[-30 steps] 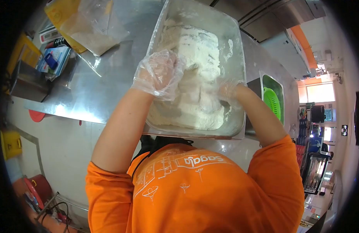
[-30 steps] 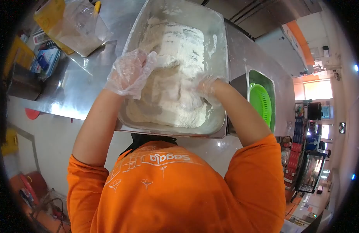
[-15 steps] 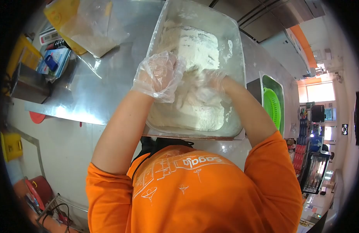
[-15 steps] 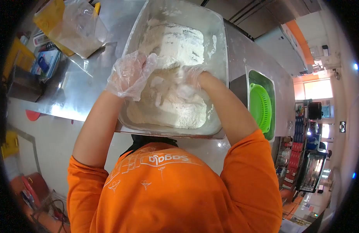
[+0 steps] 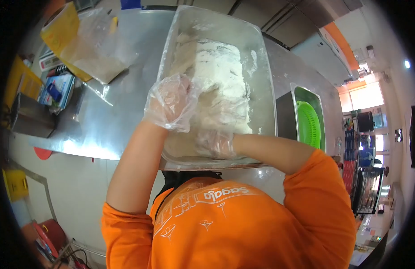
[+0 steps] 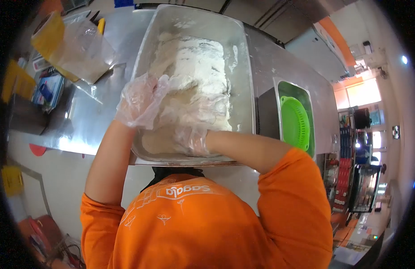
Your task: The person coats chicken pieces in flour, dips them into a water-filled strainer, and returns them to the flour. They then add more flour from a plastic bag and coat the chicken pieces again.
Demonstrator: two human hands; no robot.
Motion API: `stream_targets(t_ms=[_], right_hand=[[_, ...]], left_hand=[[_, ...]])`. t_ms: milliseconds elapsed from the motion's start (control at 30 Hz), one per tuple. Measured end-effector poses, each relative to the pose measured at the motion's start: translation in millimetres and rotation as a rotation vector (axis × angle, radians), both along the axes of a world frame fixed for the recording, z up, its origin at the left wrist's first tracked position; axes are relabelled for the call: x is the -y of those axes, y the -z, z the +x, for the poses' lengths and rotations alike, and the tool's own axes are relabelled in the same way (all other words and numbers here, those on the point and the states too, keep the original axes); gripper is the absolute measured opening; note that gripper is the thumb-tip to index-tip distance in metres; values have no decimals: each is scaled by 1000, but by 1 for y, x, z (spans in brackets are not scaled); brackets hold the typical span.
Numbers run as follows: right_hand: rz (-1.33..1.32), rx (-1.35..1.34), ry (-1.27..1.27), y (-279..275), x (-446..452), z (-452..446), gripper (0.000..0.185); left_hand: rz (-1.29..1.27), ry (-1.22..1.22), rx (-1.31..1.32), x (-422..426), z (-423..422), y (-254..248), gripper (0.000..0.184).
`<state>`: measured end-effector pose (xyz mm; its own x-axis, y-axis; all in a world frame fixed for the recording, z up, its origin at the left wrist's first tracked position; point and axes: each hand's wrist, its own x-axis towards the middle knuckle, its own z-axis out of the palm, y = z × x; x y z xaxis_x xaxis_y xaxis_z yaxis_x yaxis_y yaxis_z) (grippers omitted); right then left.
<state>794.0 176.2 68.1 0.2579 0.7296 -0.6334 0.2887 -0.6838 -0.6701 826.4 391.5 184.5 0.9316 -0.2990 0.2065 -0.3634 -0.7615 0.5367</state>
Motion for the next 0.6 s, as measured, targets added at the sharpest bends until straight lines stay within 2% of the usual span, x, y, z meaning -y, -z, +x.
stream_targets(t_ms=[100,133,233,267,300,333,400,467,533,600], right_hand=[[-44,31,90,-5,25,4,51],[-43,68,135,-5,30,7,51],[-18,236,261,8,19,11,49],[-9,300,307,12,9,16,49],[-12,363,360,12,6,25,49],[-11,414,411,11,3,34,48],[-16,503,504,4,2,46,47],[-26,568,567,-3,3,54,46],[-30,617,622,-8,11,56,45],[-28,639,679,-11,21,70,45]], left_hand=[[-32,5,118,-1,4,20,43],[-149,-6,67,-14,12,45,41],[-2,-21,-154,6,-13,-2,29],[64,17,-300,15,-23,-26,33],[229,141,-168,16,-17,-8,34],[707,285,-167,27,-12,-1,37],[1280,652,426,9,39,103,30],[1398,753,-70,32,-4,34,35],[1349,818,-384,37,6,53,43],[1382,698,-442,52,20,63,48]])
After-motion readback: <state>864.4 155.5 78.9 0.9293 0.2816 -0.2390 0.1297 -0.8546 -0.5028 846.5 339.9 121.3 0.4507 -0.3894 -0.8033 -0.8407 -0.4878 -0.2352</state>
